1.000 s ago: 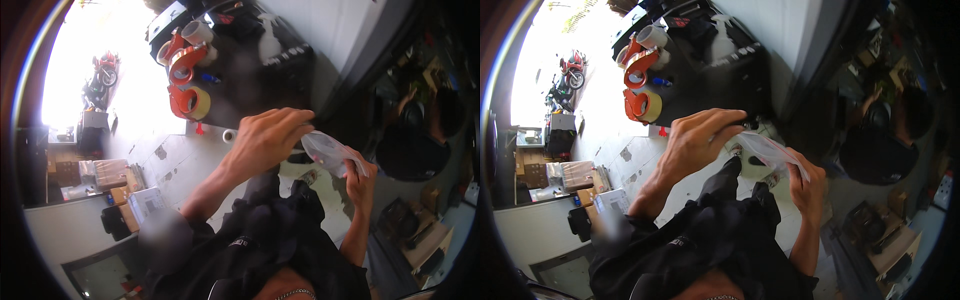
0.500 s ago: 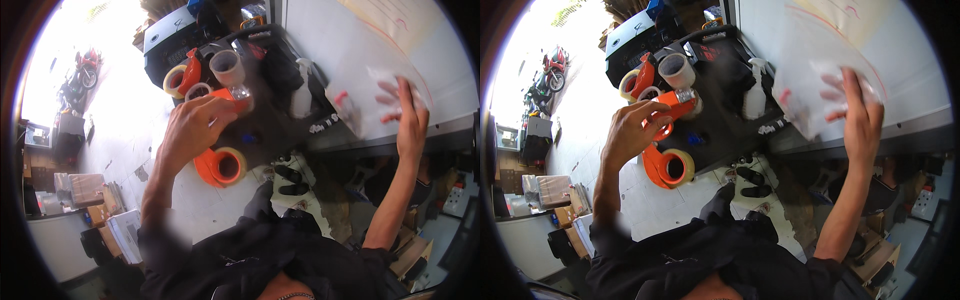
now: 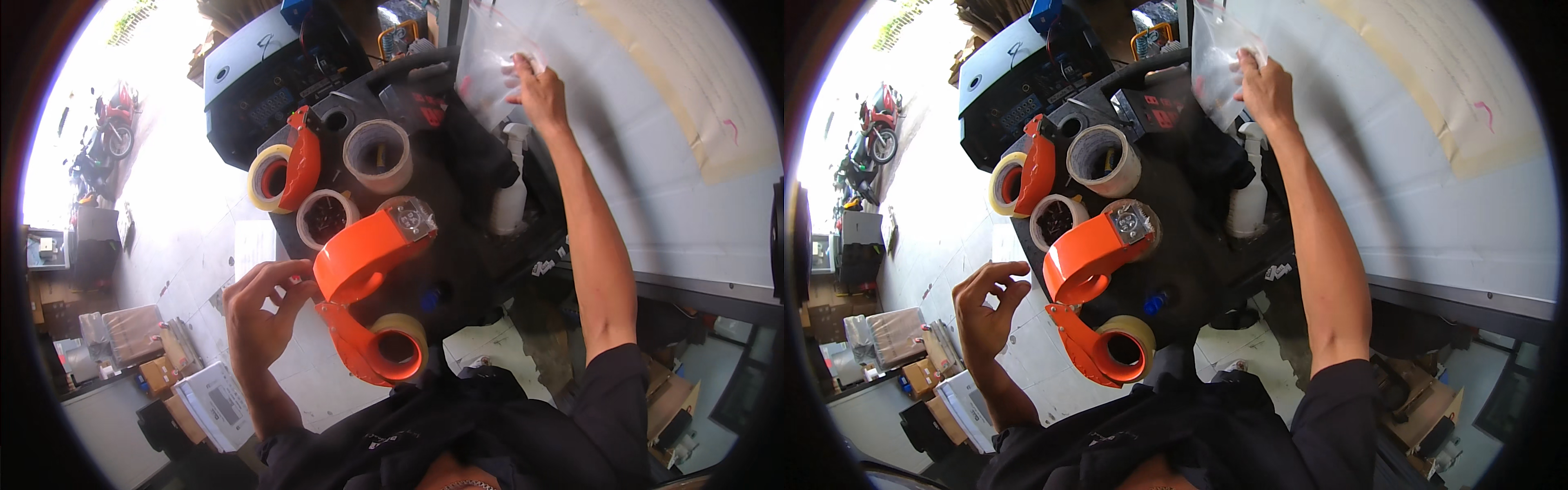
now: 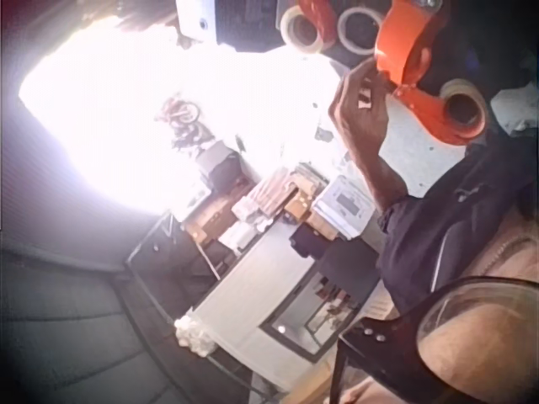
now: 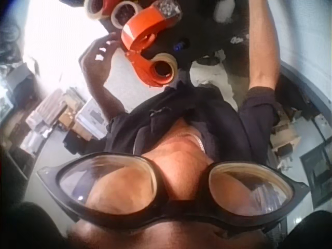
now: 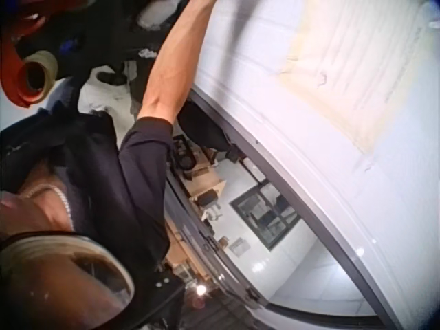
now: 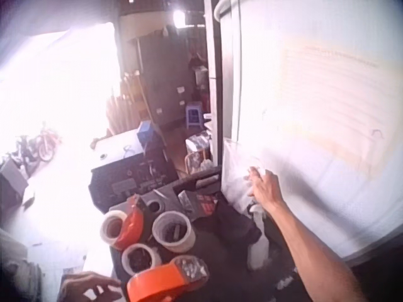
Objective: The person connects wires to a speaker driver and secures it into a speaker enclosure. They strip and twist wires, attach them to terminals, and place the driver into the enclosure.
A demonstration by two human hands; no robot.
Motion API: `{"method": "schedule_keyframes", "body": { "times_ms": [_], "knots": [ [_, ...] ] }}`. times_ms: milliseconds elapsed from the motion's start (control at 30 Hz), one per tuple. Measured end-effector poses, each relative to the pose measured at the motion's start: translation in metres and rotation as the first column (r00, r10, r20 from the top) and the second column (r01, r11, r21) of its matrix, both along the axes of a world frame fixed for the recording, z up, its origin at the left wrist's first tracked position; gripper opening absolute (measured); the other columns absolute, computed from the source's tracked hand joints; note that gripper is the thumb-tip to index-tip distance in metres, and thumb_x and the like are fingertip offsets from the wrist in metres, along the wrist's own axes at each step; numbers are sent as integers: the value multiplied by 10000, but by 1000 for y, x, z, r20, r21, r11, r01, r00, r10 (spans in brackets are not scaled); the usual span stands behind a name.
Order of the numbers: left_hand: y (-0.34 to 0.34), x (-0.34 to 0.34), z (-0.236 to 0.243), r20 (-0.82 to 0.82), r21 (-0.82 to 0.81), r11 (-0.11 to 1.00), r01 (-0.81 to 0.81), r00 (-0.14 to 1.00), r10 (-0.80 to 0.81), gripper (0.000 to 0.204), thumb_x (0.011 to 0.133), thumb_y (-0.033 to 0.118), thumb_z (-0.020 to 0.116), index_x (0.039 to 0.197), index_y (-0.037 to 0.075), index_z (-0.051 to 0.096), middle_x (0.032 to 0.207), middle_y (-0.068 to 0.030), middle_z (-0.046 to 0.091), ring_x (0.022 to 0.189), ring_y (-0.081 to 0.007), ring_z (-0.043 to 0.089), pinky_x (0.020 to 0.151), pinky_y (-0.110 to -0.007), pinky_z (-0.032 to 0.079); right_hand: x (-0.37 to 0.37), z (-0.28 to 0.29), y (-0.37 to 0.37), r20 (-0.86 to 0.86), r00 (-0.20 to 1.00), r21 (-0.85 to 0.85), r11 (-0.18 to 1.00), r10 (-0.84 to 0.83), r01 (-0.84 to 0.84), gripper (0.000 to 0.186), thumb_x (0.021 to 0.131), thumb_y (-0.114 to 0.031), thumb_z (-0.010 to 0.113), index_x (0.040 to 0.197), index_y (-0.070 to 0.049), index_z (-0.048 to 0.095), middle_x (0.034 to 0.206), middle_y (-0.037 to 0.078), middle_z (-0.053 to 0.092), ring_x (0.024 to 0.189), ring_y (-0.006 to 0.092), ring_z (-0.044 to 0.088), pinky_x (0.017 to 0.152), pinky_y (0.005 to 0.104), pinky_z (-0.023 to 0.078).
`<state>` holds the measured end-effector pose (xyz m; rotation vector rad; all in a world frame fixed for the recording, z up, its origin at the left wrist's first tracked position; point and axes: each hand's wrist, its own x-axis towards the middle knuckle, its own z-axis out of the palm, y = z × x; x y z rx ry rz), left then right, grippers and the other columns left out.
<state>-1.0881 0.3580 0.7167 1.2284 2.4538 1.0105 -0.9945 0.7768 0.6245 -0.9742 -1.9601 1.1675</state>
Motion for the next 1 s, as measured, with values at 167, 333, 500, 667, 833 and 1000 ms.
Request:
{"method": "schedule_keyframes", "body": {
  "times_ms": [167,333,500,667,833,1000],
  "knots": [
    [-7,-16,-20,11,-43,997,-59,998,60,163,743,6,717,903,32,714,833,-71,709,656,-132,639,540,-242,477,-9,-64,7,222,975,-51,998,-23,35,436,957,-353,503,1128,32,616,951,137,692,798,213,678,689,321,578],
    [-2,-22,-29,52,-52,996,-76,996,79,145,757,10,700,902,25,710,827,-78,710,650,-131,639,544,-248,482,-19,-73,7,128,992,141,990,-7,-11,396,956,-349,504,1081,3,636,924,173,694,780,298,686,705,385,567],
    [2,-14,-24,23,-78,994,-73,997,75,145,751,1,699,894,28,709,825,-75,709,646,-130,636,544,-245,480,-26,-125,-7,445,895,355,912,29,-206,230,907,-181,497,1019,-34,633,865,270,642,851,452,623,758,515,506],
    [-9,1,-16,-29,-94,992,-85,996,83,146,743,-5,701,885,31,709,822,-74,711,650,-133,637,547,-243,481,-55,-141,-7,681,724,201,923,109,-328,265,821,-118,510,1044,-15,608,929,290,641,924,434,627,831,486,499],
    [-18,23,5,-92,-174,975,-135,988,121,143,739,-3,707,878,33,707,829,-80,712,670,-142,646,560,-251,484,-53,-135,-21,606,748,-16,945,270,-328,478,790,-192,559,1225,-3,501,1064,301,613,1026,425,595,919,479,453],
    [-30,49,35,-203,-93,982,-167,968,146,144,757,-37,674,888,13,701,803,-94,702,668,-144,645,587,-257,488,37,-40,-111,17,994,215,971,108,-109,362,827,-156,598,1113,52,522,1010,276,617,974,419,604,854,461,494]
  ]
}}
